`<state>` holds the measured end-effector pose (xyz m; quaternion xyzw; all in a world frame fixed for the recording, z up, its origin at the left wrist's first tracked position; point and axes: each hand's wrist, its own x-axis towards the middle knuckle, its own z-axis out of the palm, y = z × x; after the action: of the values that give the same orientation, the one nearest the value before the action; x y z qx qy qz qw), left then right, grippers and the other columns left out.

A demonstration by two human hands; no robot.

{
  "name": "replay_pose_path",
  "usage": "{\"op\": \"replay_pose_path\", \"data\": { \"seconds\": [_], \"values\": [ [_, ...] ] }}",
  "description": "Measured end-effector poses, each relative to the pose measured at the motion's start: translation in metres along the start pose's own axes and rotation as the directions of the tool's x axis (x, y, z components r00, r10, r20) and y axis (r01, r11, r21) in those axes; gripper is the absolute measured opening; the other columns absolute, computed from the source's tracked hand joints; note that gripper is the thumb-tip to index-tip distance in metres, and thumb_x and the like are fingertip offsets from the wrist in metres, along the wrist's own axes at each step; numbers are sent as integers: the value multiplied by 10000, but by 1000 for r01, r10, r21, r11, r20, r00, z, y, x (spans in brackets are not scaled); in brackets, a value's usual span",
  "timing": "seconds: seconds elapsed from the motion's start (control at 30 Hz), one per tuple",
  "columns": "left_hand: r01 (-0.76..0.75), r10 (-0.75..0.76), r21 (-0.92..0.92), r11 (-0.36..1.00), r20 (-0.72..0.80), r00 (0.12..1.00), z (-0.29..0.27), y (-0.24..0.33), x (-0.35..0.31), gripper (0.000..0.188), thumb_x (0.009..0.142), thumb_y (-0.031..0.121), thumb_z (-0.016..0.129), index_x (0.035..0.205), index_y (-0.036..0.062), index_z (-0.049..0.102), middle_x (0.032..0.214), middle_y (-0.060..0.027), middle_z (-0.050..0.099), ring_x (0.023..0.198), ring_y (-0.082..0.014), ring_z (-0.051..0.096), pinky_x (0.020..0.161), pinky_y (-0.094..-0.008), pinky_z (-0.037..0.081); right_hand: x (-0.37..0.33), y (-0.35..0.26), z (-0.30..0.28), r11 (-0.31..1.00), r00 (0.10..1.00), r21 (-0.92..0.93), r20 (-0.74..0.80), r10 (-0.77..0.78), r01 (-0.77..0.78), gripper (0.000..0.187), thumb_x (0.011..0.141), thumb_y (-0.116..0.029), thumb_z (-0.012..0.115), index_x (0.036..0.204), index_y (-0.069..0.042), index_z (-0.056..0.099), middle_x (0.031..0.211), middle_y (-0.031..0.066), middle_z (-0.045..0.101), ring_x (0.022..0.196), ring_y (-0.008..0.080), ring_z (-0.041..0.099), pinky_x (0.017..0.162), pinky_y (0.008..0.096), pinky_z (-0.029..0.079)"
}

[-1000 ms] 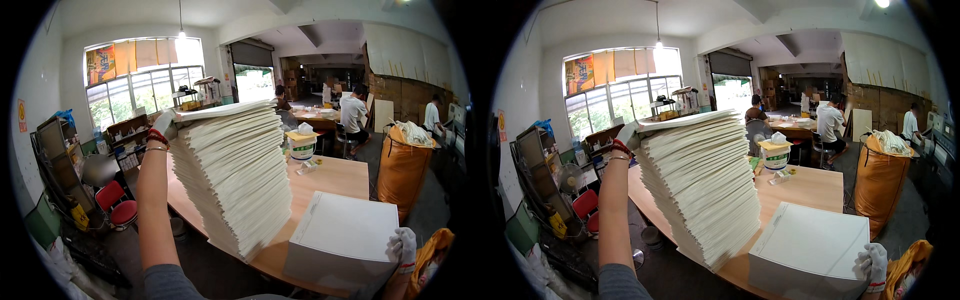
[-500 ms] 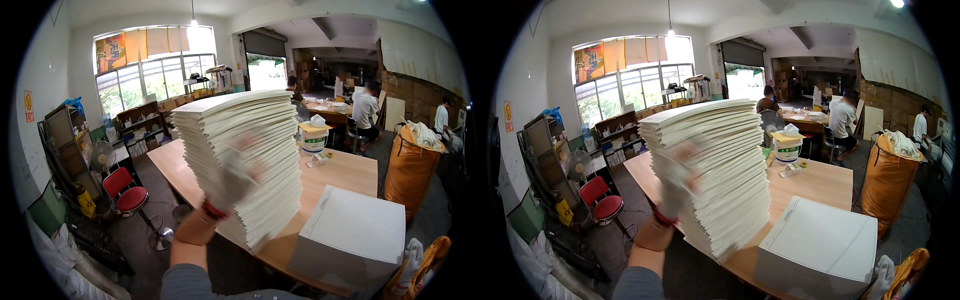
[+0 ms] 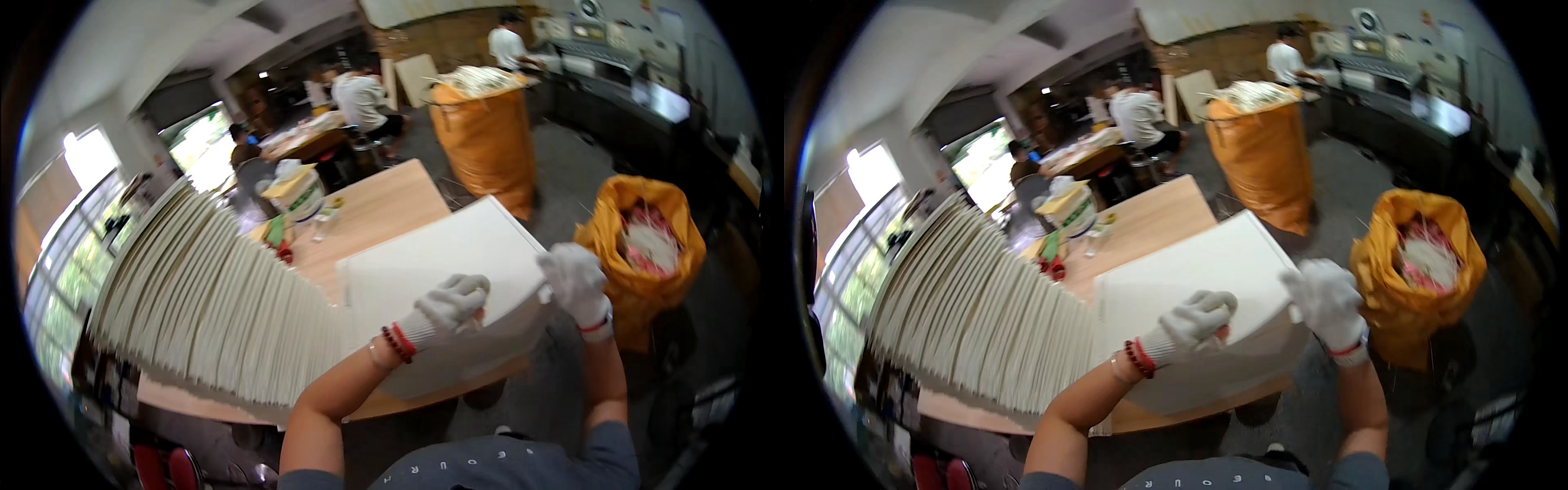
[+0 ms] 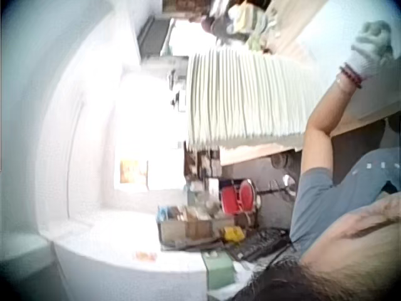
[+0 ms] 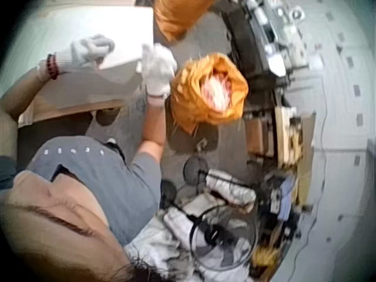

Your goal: The person repeatedly lifts a stack of white paper sheets from a table and places them onto a growing pile. The person wears white gloves and handles the paper with both hands. The task continues in a repetitive loop throughout the clip.

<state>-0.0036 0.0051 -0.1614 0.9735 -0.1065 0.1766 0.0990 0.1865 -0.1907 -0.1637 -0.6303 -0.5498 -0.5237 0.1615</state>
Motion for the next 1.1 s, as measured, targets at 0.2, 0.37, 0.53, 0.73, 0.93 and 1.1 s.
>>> {"op": "replay_pose_path", "data": {
  "seconds": [0.2,0.37,0.53,0.73,0.93,1.1],
  "values": [
    [-34,-9,-325,945,-129,992,-19,14,16,94,807,55,616,768,-2,553,877,-157,605,800,-315,590,716,-366,482,51,-6,11,880,983,463,-78,165,-111,174,801,-92,693,944,-32,614,712,47,525,607,204,558,535,338,448],
    [254,-259,-352,901,36,965,-35,21,15,239,784,118,747,747,11,537,724,-118,582,704,-242,588,643,-358,462,39,-7,29,945,983,277,-10,182,-172,305,761,-19,664,1055,-22,583,794,50,567,693,200,593,578,315,495],
    [389,-397,-375,841,60,916,-38,24,16,270,769,156,799,924,25,621,787,-114,615,708,-187,588,661,-334,474,41,-4,25,928,976,331,-70,205,-172,281,769,-16,666,1040,-14,592,747,62,560,650,217,590,561,327,484],
    [248,-286,-384,889,-43,957,-24,16,1,509,774,132,794,1229,30,590,1015,-144,641,844,-199,620,790,-296,494,45,-2,21,737,950,610,94,296,-290,252,776,5,648,1022,-19,599,702,71,549,599,237,582,539,345,478],
    [146,-186,-370,917,-75,980,-29,20,13,531,798,69,749,1294,48,562,1030,-132,633,899,-221,626,828,-297,496,38,-7,26,920,965,351,-128,230,-172,320,769,-3,677,1079,-7,599,737,90,554,616,239,585,573,347,493],
    [-9,-91,-411,912,-223,971,-25,18,13,515,788,43,745,1275,74,578,1010,-109,625,884,-223,615,822,-296,495,33,-1,34,902,966,429,-206,157,-55,380,755,17,683,1124,18,589,737,96,545,613,227,580,522,340,475]
  ]
}}
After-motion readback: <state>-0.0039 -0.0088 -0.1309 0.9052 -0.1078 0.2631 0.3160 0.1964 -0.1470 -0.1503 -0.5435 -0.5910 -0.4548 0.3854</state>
